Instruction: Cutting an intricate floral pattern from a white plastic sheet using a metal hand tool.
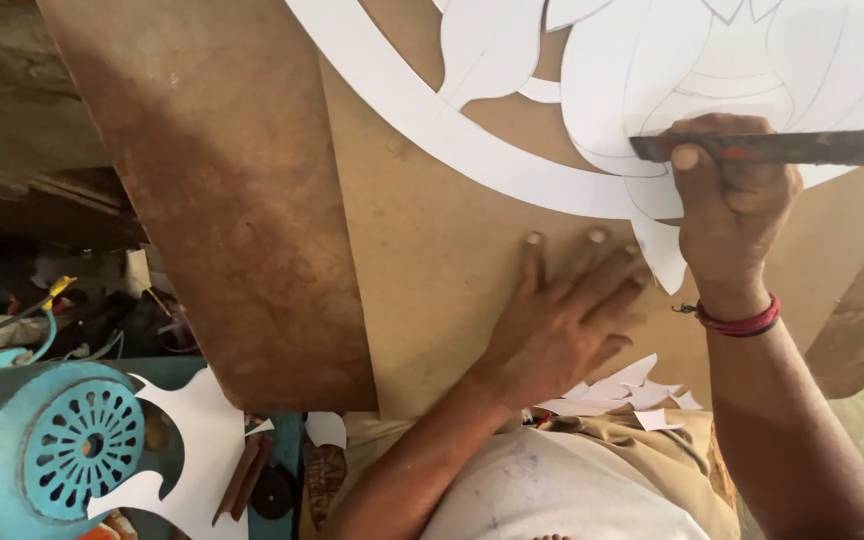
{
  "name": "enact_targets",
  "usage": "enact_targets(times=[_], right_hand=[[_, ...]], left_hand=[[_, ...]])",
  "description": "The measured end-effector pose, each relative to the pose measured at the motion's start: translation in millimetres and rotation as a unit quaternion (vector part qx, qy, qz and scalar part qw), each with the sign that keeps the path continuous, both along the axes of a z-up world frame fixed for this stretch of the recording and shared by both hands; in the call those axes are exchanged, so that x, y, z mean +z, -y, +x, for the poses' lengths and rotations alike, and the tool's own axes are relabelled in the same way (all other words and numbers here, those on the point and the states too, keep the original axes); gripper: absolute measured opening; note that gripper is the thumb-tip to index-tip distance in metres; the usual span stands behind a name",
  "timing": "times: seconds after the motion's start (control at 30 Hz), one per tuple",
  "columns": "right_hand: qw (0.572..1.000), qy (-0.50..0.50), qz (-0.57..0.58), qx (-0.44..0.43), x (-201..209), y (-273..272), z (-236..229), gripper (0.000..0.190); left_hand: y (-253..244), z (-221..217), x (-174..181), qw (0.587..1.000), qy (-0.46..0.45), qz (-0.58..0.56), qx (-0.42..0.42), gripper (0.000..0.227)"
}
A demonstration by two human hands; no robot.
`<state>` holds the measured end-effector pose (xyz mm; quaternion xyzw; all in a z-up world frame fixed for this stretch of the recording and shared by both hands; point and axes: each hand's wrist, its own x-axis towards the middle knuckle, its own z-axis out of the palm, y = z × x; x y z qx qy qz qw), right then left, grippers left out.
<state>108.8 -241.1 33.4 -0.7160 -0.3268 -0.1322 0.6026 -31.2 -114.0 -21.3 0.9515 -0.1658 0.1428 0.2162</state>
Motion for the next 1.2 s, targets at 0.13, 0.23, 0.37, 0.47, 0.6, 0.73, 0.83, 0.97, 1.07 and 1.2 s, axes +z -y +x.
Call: enact_targets(times=[0.13, 0.23, 0.37, 0.47, 0.6, 0.73, 0.83, 0.97, 1.07, 1.2], right_hand=[[1.0, 0.005, -0.007, 0.001, 0, 1, 0, 0.009], [1.0, -0.006, 0.005, 0.015, -11, 4, 4, 0.009], [0.999, 0.0, 0.027, 0.029, -26, 14, 11, 0.008], [0.991, -0.012, 0.113, 0.066, -19, 13, 16, 0.007], [0.966, -0.076, 0.198, 0.149, -13, 18, 21, 0.004], [0.971, -0.078, 0.175, 0.143, -13, 19, 23, 0.008], [0.972, -0.058, 0.186, 0.132, -13, 16, 19, 0.007], [0.982, -0.068, 0.148, 0.099, -12, 17, 17, 0.008], [0.983, -0.055, 0.144, 0.104, -12, 18, 19, 0.007], [0.989, -0.035, 0.109, 0.09, -10, 17, 18, 0.008]], left_hand=[[-39, 12, 2, 0.986, 0.103, -0.019, 0.13, 0.064], [-80, 18, 3, 0.942, 0.215, -0.063, 0.25, 0.067], [-80, 18, 18, 0.962, 0.163, -0.027, 0.215, 0.065], [-42, 27, 22, 0.988, 0.106, -0.005, 0.115, 0.067], [-11, 34, 25, 0.996, 0.079, 0.0, 0.051, 0.068], [-6, 37, 20, 0.993, 0.1, 0.008, 0.061, 0.065], [-4, 35, 16, 0.992, 0.104, 0.026, 0.064, 0.064], [-4, 35, 17, 0.992, 0.099, 0.015, 0.074, 0.066], [-6, 37, 17, 0.99, 0.106, 0.003, 0.091, 0.066], [-9, 35, 18, 0.987, 0.116, 0.036, 0.107, 0.062]])
